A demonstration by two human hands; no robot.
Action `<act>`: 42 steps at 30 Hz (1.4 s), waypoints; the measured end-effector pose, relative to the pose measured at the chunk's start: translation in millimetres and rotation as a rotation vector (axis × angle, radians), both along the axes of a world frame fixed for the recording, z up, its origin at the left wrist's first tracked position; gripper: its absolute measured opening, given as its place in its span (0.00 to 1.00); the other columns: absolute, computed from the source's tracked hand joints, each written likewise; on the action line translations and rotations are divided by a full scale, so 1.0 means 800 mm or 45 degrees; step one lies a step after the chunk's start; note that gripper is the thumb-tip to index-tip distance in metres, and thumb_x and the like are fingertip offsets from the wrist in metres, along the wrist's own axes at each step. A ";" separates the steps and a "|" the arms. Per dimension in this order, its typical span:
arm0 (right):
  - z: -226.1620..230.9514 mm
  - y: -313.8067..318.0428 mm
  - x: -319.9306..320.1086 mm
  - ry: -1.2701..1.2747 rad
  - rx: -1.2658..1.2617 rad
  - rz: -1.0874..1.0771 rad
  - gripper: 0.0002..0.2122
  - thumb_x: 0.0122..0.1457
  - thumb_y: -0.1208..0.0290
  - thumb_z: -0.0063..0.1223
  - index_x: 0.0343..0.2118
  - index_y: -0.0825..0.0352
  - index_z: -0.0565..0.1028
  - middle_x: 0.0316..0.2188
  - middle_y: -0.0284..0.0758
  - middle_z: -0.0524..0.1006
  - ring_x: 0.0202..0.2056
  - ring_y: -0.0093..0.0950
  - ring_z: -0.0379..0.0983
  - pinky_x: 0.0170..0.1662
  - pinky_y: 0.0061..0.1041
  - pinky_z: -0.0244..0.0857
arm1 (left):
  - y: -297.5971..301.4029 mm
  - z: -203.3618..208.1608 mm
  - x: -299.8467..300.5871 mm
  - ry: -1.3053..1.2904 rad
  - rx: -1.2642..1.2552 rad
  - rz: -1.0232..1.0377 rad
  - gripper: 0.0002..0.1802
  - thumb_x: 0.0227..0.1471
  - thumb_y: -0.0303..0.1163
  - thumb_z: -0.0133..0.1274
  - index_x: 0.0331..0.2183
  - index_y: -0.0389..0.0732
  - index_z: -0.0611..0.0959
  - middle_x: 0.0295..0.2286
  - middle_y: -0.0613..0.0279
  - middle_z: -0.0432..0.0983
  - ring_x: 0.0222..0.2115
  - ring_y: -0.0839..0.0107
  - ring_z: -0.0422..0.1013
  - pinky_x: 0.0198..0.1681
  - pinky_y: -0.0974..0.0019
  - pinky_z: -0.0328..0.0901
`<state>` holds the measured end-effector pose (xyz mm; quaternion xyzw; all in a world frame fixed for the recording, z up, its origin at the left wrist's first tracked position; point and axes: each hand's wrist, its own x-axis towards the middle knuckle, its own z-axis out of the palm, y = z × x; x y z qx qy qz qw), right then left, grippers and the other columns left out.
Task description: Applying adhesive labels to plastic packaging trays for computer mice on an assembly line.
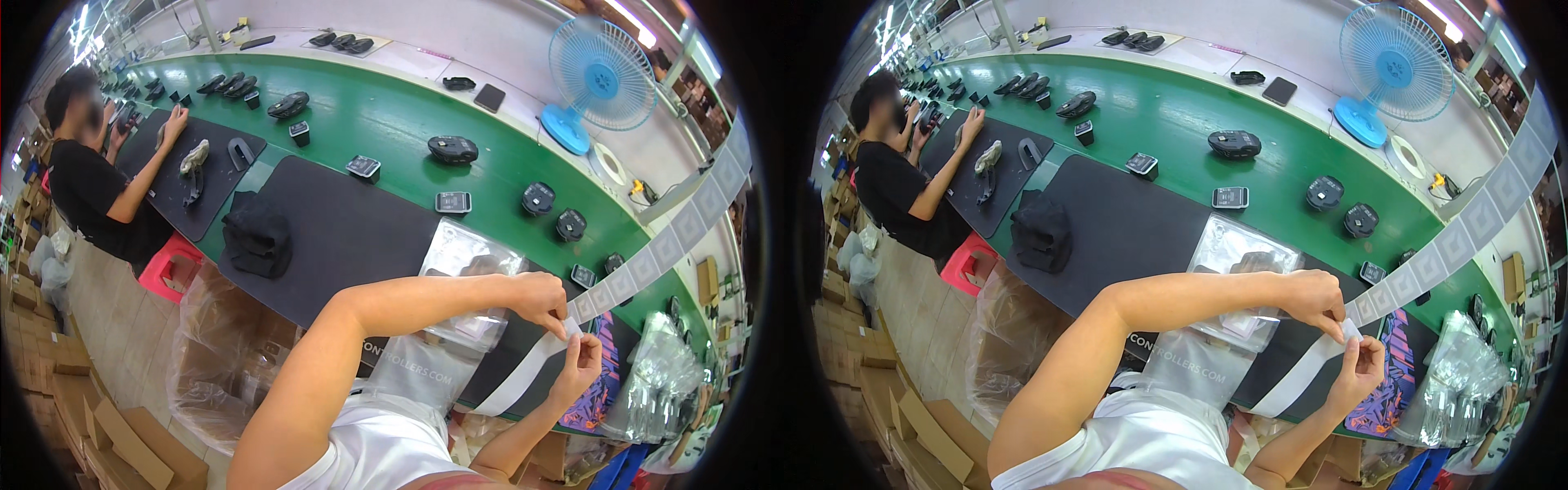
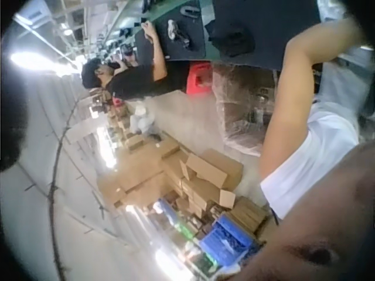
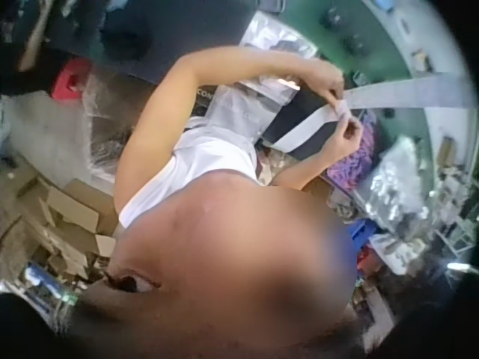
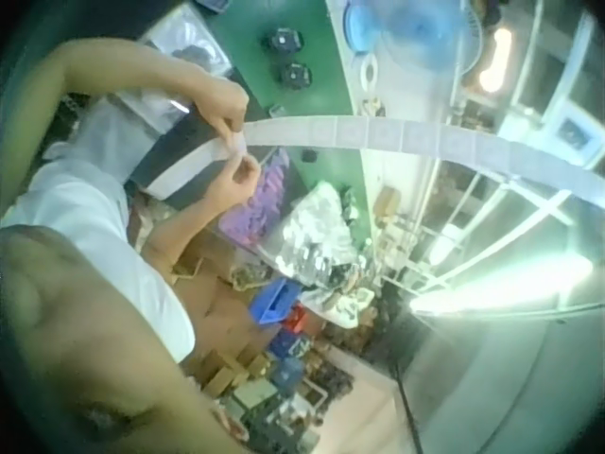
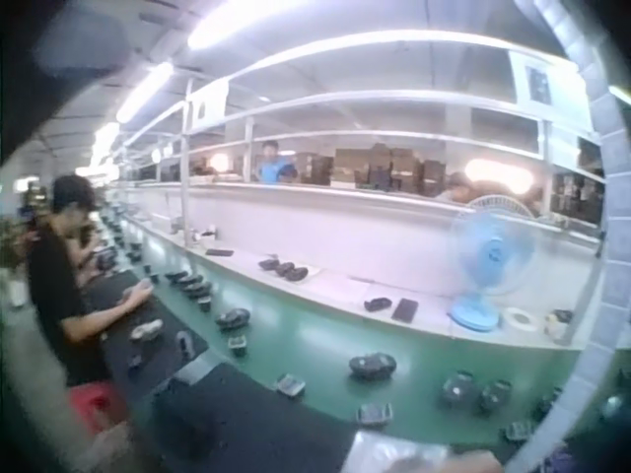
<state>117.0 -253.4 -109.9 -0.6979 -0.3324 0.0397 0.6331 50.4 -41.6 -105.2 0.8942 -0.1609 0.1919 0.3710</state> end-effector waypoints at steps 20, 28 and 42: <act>-0.017 0.013 -0.155 0.028 -0.414 0.613 0.08 0.46 0.78 0.67 0.24 0.67 0.75 0.18 0.28 0.67 0.18 0.18 0.56 0.21 0.17 0.48 | 0.026 0.006 0.008 0.438 -0.091 0.114 0.45 0.50 0.76 0.37 0.32 0.44 0.88 0.28 0.50 0.81 0.34 0.50 0.77 0.40 0.52 0.70; -0.024 0.003 -0.152 0.002 -0.440 0.529 0.07 0.48 0.77 0.66 0.25 0.67 0.76 0.16 0.26 0.62 0.17 0.15 0.53 0.19 0.18 0.45 | 0.018 -0.010 0.010 0.376 -0.201 0.143 0.45 0.51 0.75 0.38 0.36 0.43 0.88 0.29 0.49 0.81 0.34 0.50 0.77 0.40 0.54 0.69; -0.048 0.012 -0.165 -0.062 -0.444 0.282 0.07 0.49 0.79 0.67 0.26 0.66 0.76 0.13 0.26 0.61 0.15 0.13 0.51 0.18 0.16 0.44 | 0.023 -0.003 0.014 0.386 -0.120 0.155 0.43 0.51 0.72 0.43 0.34 0.39 0.88 0.29 0.50 0.82 0.33 0.53 0.77 0.39 0.56 0.70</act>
